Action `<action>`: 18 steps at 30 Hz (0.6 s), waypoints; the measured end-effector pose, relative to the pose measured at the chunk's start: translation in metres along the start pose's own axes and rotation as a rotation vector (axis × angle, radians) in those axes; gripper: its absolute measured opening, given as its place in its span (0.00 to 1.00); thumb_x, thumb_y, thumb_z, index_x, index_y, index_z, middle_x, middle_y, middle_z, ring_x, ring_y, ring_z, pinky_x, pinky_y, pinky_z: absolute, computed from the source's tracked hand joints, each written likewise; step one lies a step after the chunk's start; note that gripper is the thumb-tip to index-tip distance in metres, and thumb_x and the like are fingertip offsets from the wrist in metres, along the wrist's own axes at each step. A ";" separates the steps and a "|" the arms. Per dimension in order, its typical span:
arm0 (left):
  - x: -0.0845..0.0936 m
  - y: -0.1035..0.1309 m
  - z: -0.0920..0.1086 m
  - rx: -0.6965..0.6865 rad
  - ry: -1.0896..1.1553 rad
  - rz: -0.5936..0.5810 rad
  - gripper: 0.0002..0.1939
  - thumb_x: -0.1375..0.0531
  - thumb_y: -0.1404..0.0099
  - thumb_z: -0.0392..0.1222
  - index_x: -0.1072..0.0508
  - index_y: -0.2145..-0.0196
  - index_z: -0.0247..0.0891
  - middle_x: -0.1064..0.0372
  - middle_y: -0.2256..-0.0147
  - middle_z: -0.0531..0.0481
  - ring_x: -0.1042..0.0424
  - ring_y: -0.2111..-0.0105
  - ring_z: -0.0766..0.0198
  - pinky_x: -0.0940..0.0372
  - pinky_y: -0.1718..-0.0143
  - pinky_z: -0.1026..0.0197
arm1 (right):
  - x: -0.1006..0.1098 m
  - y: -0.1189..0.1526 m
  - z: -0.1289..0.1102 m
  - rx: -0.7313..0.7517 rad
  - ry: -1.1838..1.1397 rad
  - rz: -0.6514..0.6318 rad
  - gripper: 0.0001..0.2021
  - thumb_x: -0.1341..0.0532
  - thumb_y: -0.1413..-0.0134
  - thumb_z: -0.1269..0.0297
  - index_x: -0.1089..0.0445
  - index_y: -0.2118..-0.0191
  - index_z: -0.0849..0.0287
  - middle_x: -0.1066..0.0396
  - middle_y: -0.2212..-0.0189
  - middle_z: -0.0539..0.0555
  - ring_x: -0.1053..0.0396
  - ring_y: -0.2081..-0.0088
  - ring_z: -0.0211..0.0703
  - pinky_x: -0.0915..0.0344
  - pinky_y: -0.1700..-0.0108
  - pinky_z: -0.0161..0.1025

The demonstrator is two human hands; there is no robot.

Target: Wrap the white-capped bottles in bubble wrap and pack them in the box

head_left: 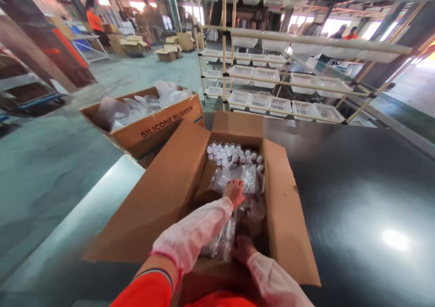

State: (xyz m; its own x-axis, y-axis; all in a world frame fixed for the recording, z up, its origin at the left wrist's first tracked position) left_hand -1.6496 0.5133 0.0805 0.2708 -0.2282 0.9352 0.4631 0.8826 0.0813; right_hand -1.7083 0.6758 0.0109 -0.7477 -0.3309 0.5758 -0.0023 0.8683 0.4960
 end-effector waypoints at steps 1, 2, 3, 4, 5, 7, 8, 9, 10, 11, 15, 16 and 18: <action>0.000 -0.012 0.010 -0.026 0.047 0.039 0.27 0.40 0.40 0.48 0.33 0.46 0.32 0.37 0.46 0.33 0.40 0.46 0.43 0.46 0.46 0.46 | 0.006 0.003 -0.002 -0.003 0.040 0.020 0.06 0.33 0.66 0.68 0.32 0.81 0.61 0.27 0.75 0.61 0.28 0.64 0.58 0.37 0.61 0.45; -0.001 -0.021 0.018 -0.046 0.077 0.053 0.22 0.41 0.39 0.45 0.30 0.49 0.32 0.37 0.47 0.33 0.40 0.47 0.43 0.46 0.46 0.45 | 0.014 0.006 -0.005 0.002 0.063 0.041 0.05 0.34 0.65 0.68 0.31 0.80 0.61 0.27 0.75 0.61 0.28 0.65 0.57 0.37 0.61 0.45; -0.002 -0.028 0.024 -0.059 0.112 0.052 0.17 0.43 0.38 0.42 0.28 0.52 0.33 0.37 0.46 0.34 0.40 0.46 0.44 0.47 0.46 0.44 | 0.026 0.007 -0.007 0.014 0.072 0.064 0.05 0.34 0.64 0.67 0.30 0.78 0.61 0.27 0.75 0.60 0.28 0.66 0.55 0.36 0.62 0.43; -0.001 -0.032 0.026 -0.053 0.203 0.055 0.13 0.46 0.36 0.39 0.26 0.57 0.34 0.36 0.47 0.36 0.41 0.45 0.45 0.49 0.44 0.44 | 0.041 0.008 -0.009 0.029 0.070 0.098 0.04 0.35 0.62 0.66 0.29 0.77 0.61 0.27 0.74 0.59 0.28 0.66 0.53 0.36 0.61 0.42; 0.001 -0.035 0.027 -0.030 0.342 0.062 0.12 0.48 0.35 0.37 0.25 0.61 0.35 0.34 0.48 0.37 0.41 0.45 0.47 0.50 0.43 0.44 | 0.059 0.007 -0.012 0.046 0.061 0.142 0.04 0.36 0.59 0.66 0.28 0.74 0.61 0.26 0.73 0.59 0.28 0.66 0.52 0.36 0.60 0.42; 0.011 -0.033 0.021 0.040 0.688 0.074 0.12 0.50 0.35 0.37 0.26 0.64 0.35 0.31 0.52 0.39 0.38 0.46 0.51 0.49 0.42 0.46 | 0.101 0.001 -0.016 0.078 0.016 0.272 0.08 0.41 0.52 0.64 0.27 0.67 0.61 0.26 0.66 0.60 0.29 0.62 0.51 0.36 0.55 0.42; 0.019 -0.031 0.017 0.080 0.866 0.064 0.13 0.50 0.34 0.38 0.27 0.63 0.34 0.29 0.54 0.39 0.35 0.49 0.53 0.45 0.43 0.48 | 0.121 -0.003 -0.017 0.087 -0.042 0.331 0.11 0.42 0.50 0.62 0.28 0.62 0.61 0.27 0.62 0.60 0.30 0.59 0.50 0.37 0.53 0.42; 0.028 -0.027 0.012 0.111 0.997 0.041 0.14 0.52 0.33 0.40 0.29 0.61 0.33 0.28 0.56 0.39 0.31 0.52 0.55 0.40 0.46 0.49 | 0.140 -0.008 -0.019 0.096 -0.151 0.389 0.16 0.42 0.49 0.57 0.31 0.57 0.61 0.28 0.59 0.60 0.30 0.59 0.48 0.36 0.52 0.42; 0.037 -0.024 0.009 0.140 1.111 0.006 0.16 0.54 0.33 0.42 0.31 0.58 0.33 0.27 0.58 0.40 0.29 0.56 0.56 0.36 0.51 0.49 | 0.154 -0.013 -0.019 0.096 -0.392 0.417 0.22 0.39 0.52 0.52 0.32 0.55 0.62 0.28 0.58 0.60 0.30 0.58 0.48 0.36 0.53 0.42; 0.047 -0.021 0.005 0.167 1.230 -0.032 0.17 0.56 0.32 0.43 0.33 0.54 0.32 0.27 0.58 0.40 0.27 0.59 0.57 0.33 0.55 0.50 | 0.163 -0.017 -0.021 0.087 -0.558 0.404 0.27 0.37 0.57 0.47 0.34 0.54 0.61 0.29 0.57 0.60 0.30 0.57 0.49 0.35 0.54 0.42; 0.067 -0.009 -0.004 0.300 1.775 -0.069 0.17 0.55 0.32 0.42 0.36 0.51 0.32 0.26 0.59 0.42 0.25 0.60 0.58 0.32 0.56 0.51 | 0.146 -0.022 -0.038 0.115 -1.037 0.003 0.38 0.34 0.68 0.35 0.33 0.54 0.60 0.28 0.55 0.63 0.29 0.56 0.53 0.33 0.57 0.47; 0.066 -0.006 -0.006 0.346 1.880 -0.052 0.16 0.54 0.32 0.42 0.35 0.53 0.33 0.26 0.59 0.42 0.26 0.60 0.58 0.32 0.54 0.52 | 0.134 -0.019 -0.043 0.139 -1.149 -0.112 0.38 0.34 0.68 0.35 0.32 0.53 0.58 0.29 0.53 0.62 0.29 0.55 0.53 0.34 0.56 0.47; 0.056 -0.002 -0.008 0.437 2.014 -0.039 0.14 0.54 0.32 0.42 0.32 0.57 0.32 0.26 0.60 0.42 0.26 0.60 0.59 0.32 0.53 0.54 | 0.110 -0.014 -0.048 0.131 -1.324 -0.248 0.34 0.33 0.66 0.38 0.31 0.54 0.55 0.29 0.52 0.59 0.29 0.54 0.50 0.35 0.52 0.47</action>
State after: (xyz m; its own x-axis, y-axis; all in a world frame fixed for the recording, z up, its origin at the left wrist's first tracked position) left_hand -1.6287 0.4952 0.1296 0.7560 -0.0101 -0.6545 0.3844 0.8162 0.4313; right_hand -1.7588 0.6089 0.0987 -0.7916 0.0545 -0.6087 -0.2364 0.8912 0.3872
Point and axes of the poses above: each hand's wrist, its own y-axis away from the middle knuckle, its own x-axis out of the back of the hand, z = x × y, the point moved 3 cm from there along -y, towards the middle knuckle
